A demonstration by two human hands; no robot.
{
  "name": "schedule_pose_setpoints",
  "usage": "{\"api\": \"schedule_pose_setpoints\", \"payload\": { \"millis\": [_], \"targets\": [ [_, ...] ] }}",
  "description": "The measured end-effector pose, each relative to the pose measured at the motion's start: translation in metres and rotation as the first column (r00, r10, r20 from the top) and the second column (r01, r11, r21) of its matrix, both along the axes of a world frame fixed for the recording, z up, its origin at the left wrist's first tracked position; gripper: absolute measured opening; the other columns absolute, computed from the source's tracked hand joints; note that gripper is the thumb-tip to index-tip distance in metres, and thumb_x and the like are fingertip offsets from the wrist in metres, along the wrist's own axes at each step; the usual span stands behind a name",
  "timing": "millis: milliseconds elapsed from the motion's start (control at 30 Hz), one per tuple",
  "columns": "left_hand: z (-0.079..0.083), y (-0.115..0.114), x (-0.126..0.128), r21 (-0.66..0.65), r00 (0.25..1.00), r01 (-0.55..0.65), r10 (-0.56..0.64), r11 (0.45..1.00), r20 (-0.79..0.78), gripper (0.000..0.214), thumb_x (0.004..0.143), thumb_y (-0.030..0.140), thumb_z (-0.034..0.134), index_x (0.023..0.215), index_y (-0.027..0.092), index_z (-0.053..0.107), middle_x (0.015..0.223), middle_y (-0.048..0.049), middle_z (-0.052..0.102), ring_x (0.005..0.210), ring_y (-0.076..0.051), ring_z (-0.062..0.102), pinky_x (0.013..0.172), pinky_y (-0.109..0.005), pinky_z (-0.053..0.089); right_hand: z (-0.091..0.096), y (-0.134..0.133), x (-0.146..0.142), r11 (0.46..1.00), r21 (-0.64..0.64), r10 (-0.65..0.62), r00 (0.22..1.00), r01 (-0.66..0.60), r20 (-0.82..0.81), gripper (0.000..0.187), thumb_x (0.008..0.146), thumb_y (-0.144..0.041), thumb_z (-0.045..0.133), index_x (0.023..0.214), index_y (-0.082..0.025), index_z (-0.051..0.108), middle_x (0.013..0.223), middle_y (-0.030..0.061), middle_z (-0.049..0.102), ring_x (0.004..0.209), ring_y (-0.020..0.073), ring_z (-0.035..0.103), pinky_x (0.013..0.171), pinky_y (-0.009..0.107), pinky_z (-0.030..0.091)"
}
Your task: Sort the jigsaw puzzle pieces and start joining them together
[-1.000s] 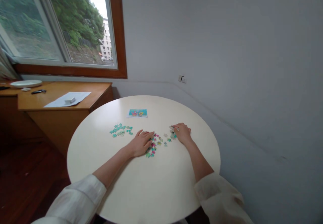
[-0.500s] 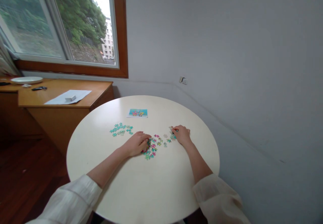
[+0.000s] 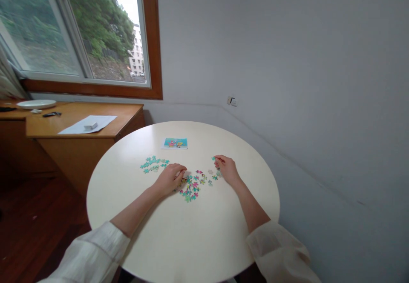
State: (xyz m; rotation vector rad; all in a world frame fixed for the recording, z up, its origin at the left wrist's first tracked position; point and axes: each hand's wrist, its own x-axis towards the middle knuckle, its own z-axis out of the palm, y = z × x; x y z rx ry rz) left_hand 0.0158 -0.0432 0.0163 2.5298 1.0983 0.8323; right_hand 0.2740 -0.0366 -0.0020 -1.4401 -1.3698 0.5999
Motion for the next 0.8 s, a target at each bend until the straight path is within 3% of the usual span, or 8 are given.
{"api": "schedule_pose_setpoints", "payload": {
  "millis": [100,267,567,800],
  "targets": [
    [0.003,-0.004,0.000,0.015,0.999,-0.017,0.016,1.000,0.028,0.025,0.087,0.021,0.042,0.097,0.017,0.065,0.092,-0.0080,0.067,0.090,-0.019,0.059,0.087,-0.033,0.043,0.004,-0.007,-0.020,0.987,-0.009,0.157,0.985,-0.158,-0.077,0.033,0.074,-0.033,0.053,0.099,-0.015,0.065,0.068,0.0027,0.063,0.063,0.0138,0.060,0.057,0.026,0.047],
    [0.005,-0.007,0.001,-0.008,0.999,0.024,-0.024,1.000,0.048,0.027,0.086,0.025,0.050,0.110,0.020,0.062,0.094,-0.0065,0.068,0.091,-0.019,0.059,0.087,-0.034,0.043,0.009,-0.021,-0.053,0.909,-0.005,0.410,0.898,-0.416,-0.158,0.039,0.072,-0.027,0.056,0.109,-0.017,0.059,0.069,-0.0013,0.061,0.059,0.0111,0.058,0.058,0.025,0.045],
    [0.000,-0.004,0.002,0.037,0.996,0.083,-0.084,0.996,0.019,0.018,0.084,0.026,0.056,0.098,0.018,0.066,0.093,-0.0076,0.068,0.090,-0.020,0.059,0.084,-0.032,0.044,0.007,-0.026,-0.069,0.835,-0.050,0.534,0.829,-0.548,-0.166,0.037,0.073,-0.023,0.055,0.110,-0.019,0.058,0.064,-0.0035,0.058,0.057,0.0104,0.056,0.059,0.025,0.045],
    [-0.001,-0.002,0.002,0.061,0.996,0.082,-0.083,0.995,0.011,0.014,0.082,0.023,0.059,0.093,0.017,0.066,0.092,-0.0072,0.068,0.090,-0.019,0.059,0.084,-0.032,0.044,0.013,-0.029,-0.072,0.803,-0.036,0.589,0.801,-0.595,-0.109,0.039,0.076,-0.032,0.059,0.113,-0.018,0.058,0.066,-0.0014,0.062,0.058,0.0109,0.055,0.061,0.025,0.044]
  ]
}}
